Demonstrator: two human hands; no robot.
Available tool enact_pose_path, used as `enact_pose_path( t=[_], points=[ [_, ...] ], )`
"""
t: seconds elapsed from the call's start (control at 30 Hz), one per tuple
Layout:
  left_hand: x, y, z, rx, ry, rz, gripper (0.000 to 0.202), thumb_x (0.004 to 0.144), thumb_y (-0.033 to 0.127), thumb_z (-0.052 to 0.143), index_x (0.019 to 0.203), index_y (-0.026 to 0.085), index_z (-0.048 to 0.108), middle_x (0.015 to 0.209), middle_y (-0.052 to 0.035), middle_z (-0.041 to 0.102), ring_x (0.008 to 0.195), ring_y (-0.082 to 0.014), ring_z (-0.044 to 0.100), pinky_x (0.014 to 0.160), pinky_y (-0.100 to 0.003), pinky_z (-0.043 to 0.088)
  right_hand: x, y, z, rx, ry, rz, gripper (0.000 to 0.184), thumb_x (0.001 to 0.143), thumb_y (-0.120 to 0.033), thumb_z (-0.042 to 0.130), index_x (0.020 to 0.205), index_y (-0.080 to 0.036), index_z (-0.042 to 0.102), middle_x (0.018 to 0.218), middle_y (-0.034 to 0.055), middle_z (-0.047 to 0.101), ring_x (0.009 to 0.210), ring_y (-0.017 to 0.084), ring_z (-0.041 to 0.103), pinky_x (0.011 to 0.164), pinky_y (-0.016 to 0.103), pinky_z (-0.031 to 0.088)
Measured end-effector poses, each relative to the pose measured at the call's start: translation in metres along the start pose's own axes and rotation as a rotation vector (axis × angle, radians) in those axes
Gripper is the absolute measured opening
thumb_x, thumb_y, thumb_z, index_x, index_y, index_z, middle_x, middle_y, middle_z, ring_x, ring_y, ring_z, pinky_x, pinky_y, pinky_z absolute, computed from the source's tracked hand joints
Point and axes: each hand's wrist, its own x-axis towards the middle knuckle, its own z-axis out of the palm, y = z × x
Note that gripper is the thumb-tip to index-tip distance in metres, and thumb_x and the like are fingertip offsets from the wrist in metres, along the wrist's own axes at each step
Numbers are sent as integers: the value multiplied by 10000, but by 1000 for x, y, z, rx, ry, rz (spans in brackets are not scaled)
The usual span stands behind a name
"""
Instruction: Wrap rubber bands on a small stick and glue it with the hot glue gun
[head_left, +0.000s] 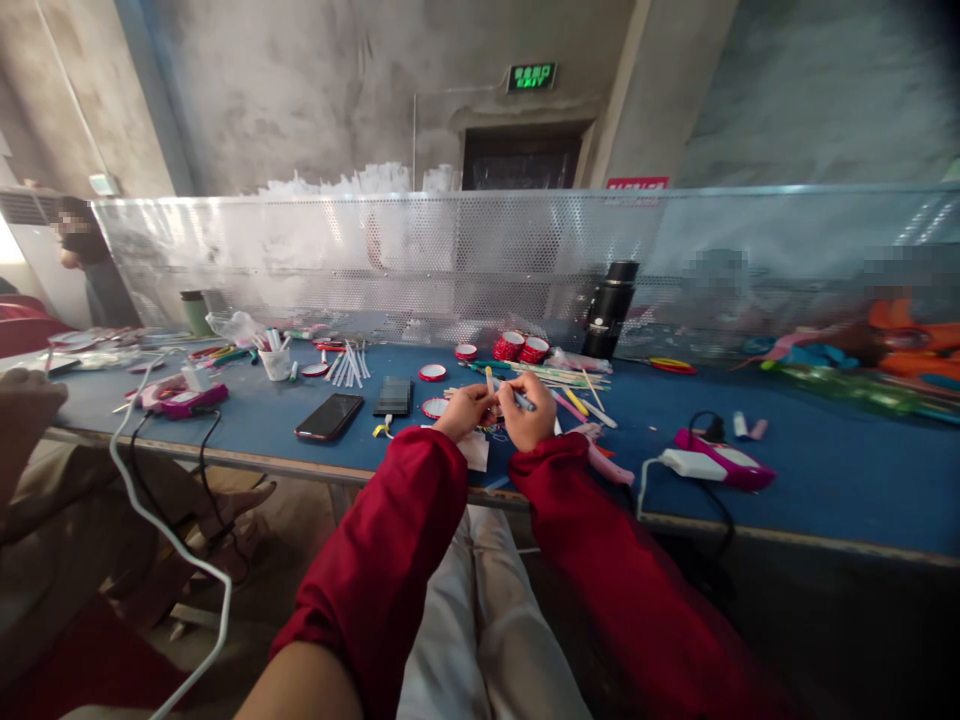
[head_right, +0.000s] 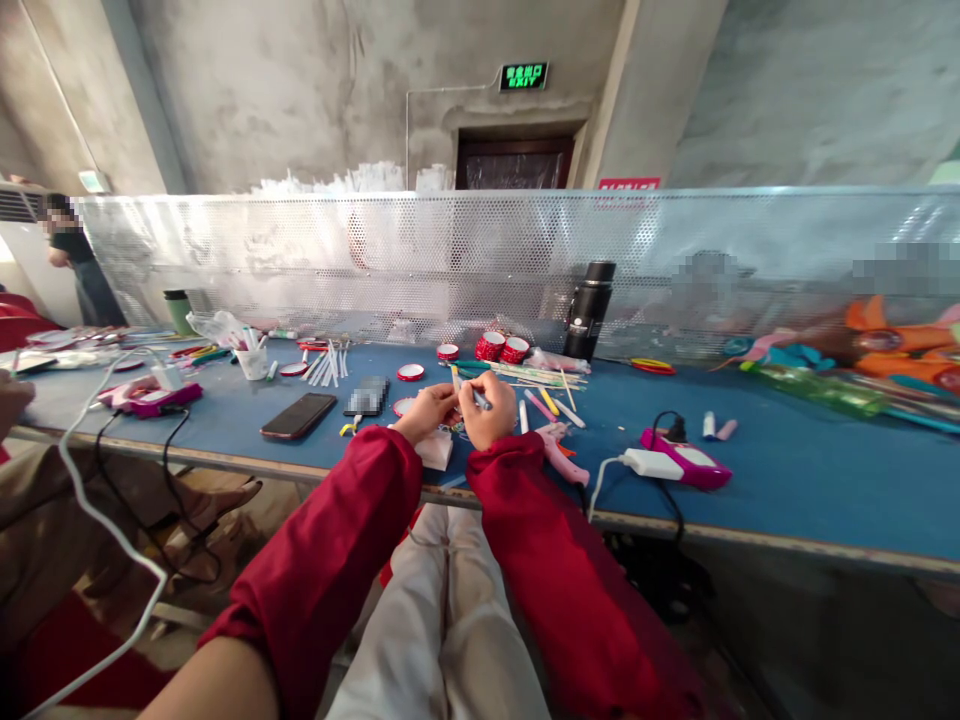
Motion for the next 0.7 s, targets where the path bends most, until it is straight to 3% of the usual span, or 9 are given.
enact_pose_path(
  t=[0.43,0.7],
  points=[
    [1,-3,0,21,-13,0,365,789,462,749,754,145,571,564,38,540,479,-72,496,493,-193,371,1,-2,0,3,-42,-27,174,884,-322,568,728,-249,537,666,15,640,657,203,599,658,328,449],
    [2,-3,-1,4,-3,2,343,806,426,739,731,151,550,595,28,555,490,-74,509,496,-198,391,-1,1,0,16,24,16,173,895,-332,570,743,-250,554,675,11,652,638,194,592,626,317,445]
  ],
)
